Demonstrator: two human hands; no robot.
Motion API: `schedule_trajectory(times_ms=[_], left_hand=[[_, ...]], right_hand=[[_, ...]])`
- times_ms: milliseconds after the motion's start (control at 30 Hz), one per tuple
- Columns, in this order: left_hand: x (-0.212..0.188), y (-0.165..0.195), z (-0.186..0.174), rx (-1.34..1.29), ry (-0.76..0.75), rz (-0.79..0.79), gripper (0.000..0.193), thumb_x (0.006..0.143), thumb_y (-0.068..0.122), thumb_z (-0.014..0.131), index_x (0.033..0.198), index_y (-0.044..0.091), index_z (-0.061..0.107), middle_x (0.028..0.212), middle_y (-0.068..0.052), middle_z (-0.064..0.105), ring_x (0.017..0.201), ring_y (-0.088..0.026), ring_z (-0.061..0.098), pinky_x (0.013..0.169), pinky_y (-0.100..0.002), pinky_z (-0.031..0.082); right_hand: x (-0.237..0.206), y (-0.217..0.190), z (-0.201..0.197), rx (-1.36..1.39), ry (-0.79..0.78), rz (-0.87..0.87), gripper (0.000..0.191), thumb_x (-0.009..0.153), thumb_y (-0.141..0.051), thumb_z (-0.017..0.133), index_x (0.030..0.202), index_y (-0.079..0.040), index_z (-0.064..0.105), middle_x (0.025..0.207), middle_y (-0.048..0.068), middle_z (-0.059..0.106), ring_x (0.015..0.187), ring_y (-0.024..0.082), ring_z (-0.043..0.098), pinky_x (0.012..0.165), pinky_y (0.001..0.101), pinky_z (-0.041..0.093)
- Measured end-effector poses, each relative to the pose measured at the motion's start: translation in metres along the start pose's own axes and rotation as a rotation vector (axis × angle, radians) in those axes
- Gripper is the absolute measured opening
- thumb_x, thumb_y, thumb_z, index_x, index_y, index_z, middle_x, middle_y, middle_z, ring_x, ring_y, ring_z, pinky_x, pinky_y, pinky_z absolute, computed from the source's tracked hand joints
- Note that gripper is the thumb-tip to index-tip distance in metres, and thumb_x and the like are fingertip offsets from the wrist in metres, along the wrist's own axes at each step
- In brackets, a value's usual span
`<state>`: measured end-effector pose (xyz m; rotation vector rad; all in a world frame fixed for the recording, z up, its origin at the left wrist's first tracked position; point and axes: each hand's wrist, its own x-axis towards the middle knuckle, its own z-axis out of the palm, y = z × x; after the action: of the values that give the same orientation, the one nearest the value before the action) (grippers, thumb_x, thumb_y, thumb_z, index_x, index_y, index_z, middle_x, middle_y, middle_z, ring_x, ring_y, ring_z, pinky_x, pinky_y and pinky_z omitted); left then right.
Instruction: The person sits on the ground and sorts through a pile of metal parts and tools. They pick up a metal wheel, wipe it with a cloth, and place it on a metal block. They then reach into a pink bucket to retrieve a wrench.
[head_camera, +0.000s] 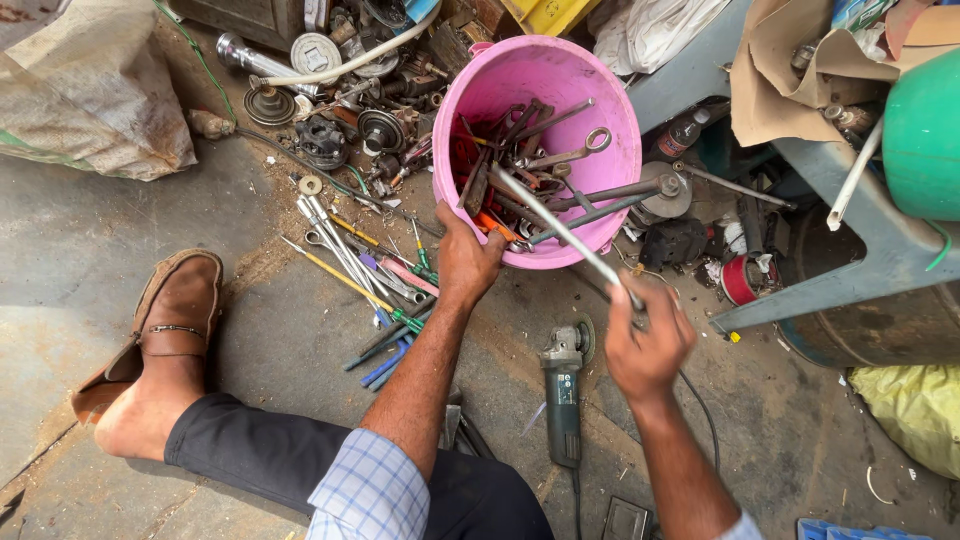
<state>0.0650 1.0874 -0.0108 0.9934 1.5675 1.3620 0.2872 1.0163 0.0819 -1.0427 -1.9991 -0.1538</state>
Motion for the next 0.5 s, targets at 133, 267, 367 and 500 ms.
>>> schedule_trajectory(times_ms=[133,267,367,500], left_hand=[[-0.007,-0.006,-0.004,0.063,-0.008,0.026,0.074,0.091,0.019,0.07,0.135,-0.003,0.015,0.1,-0.032,0.071,0.083,-0.038,0.076,0.077,-0.044,0.063],[-0.011,-0.019,-0.005,0.055,-0.051,-0.035,0.068,0.091,0.019,0.064,0.135,-0.001,0.016,0.103,-0.03,0.072,0.086,-0.039,0.078,0.08,-0.044,0.065],[-0.011,-0.025,-0.003,0.066,-0.045,0.022,0.067,0.092,0.018,0.064,0.135,0.0,0.016,0.106,-0.03,0.071,0.09,-0.04,0.077,0.085,-0.046,0.063],[-0.012,-0.026,-0.001,0.14,0.0,0.111,0.066,0.093,0.018,0.067,0.132,0.0,0.017,0.109,-0.032,0.069,0.095,-0.043,0.075,0.089,-0.048,0.059]], right_hand=[[-0.126,-0.018,-0.051,0.245,-0.011,0.375,0.013,0.101,0.0,0.061,0.112,0.006,0.063,0.096,0.021,0.076,0.089,0.023,0.078,0.07,0.0291,0.064],[-0.223,0.001,-0.071,0.435,-0.03,0.719,0.014,0.104,-0.006,0.057,0.113,0.005,0.06,0.099,0.021,0.075,0.095,0.023,0.077,0.082,0.032,0.067],[-0.29,0.015,-0.064,0.541,-0.074,0.921,0.017,0.1,-0.005,0.059,0.113,0.006,0.062,0.1,0.022,0.077,0.094,0.024,0.076,0.083,0.0333,0.064],[-0.363,0.006,-0.024,0.665,-0.109,1.235,0.018,0.097,-0.001,0.06,0.114,0.005,0.061,0.097,0.021,0.077,0.086,0.024,0.072,0.078,0.0355,0.059]])
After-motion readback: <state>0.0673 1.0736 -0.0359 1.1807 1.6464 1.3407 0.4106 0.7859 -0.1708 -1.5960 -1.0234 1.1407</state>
